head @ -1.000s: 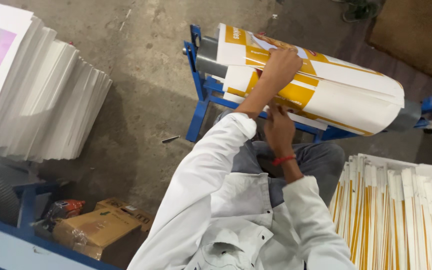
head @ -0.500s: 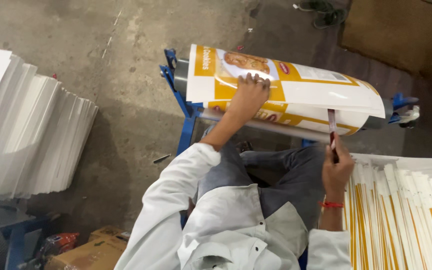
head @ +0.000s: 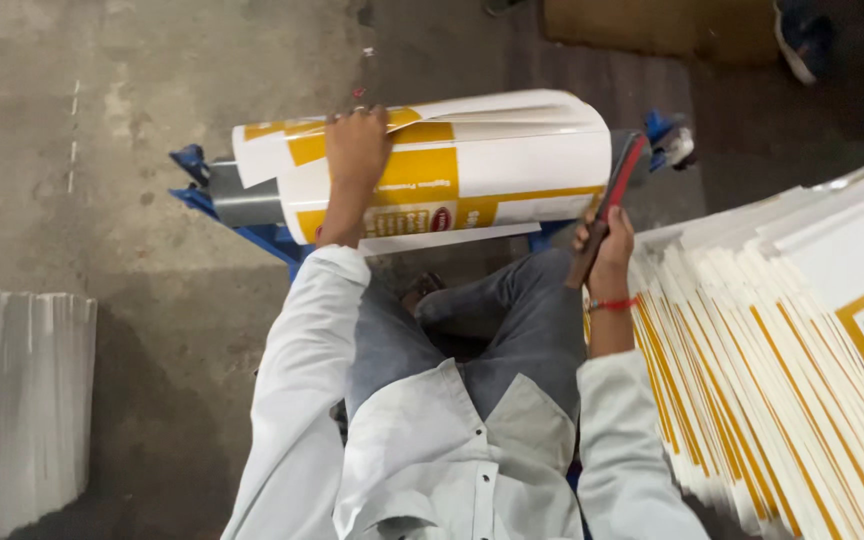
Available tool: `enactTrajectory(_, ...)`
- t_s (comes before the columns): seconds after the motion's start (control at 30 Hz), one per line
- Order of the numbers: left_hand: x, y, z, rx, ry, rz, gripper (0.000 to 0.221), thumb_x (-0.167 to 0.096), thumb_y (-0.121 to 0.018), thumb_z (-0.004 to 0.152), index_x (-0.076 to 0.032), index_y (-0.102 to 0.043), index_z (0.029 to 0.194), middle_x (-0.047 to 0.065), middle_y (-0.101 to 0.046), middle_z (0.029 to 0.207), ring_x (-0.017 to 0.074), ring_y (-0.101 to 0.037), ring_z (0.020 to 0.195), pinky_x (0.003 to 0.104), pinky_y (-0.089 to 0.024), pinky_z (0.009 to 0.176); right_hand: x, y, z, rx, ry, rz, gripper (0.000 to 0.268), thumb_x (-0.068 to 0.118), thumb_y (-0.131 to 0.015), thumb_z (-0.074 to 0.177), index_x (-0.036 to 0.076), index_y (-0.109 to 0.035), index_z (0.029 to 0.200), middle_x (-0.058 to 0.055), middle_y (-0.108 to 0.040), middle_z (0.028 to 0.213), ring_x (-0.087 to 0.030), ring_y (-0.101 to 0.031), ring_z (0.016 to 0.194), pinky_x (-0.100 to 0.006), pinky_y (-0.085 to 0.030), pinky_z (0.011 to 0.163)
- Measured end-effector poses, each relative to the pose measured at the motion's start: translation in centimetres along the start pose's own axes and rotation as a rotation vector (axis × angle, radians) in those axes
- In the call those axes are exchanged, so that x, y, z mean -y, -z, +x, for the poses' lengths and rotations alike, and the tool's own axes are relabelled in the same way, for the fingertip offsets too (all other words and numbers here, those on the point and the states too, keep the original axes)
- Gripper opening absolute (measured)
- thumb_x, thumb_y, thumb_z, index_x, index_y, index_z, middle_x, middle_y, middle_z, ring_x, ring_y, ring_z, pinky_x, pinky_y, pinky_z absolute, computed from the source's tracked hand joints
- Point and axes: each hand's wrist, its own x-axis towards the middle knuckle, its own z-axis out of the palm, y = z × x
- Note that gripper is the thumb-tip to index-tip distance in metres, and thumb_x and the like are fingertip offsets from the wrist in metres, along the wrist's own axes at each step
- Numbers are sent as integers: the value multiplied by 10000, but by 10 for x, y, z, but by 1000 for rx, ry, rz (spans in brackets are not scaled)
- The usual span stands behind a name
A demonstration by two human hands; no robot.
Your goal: The person uses a wooden block to smooth out a roll of printed sheets on a stand and then transfers the sheets to a nearby stack by hand.
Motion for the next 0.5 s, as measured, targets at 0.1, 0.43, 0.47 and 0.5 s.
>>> enactTrajectory(0.1,-3,7,-9,-110,-35,3,396,-253,-764,822,-94,-684,1175,135,-732,1090,332,-678,1076,522,-474,975,-2,3,33,15,0,31,302,329,-473,1083,80,-599,1200,-47,-587,822,-167,-552,618,-306,-452,521)
enactTrajectory(0.43,0,-3,-55,-259,-229,136,575,-271,-715,824,-69,-628,1355,199,-646,1327,385,-599,1241,561,-428,1057,-110,-179,-97,173,-250,77,315,434,-441,1063,148,-530,964,3,-458,634,-121,-419,407,-289,-364,339)
enactTrajectory(0.47,2,5,-58,-225,-262,159,587,-287,-708,805,-62,-629,1341,208,-650,1315,390,-608,1217,559,-446,1029,-102,-180,-107,269,-304,138,306,420,-438,1072,140,-538,998,17,-443,649,-101,-399,413,-271,-352,340)
enactTrajectory(0.5,4,13,-60,-199,-287,189,541,-268,-706,862,-63,-624,1356,198,-654,1321,376,-618,1219,548,-466,1020,-89,-176,-112,362,-356,198,299,407,-435,1081,133,-546,1033,30,-428,664,-81,-379,419,-253,-341,341)
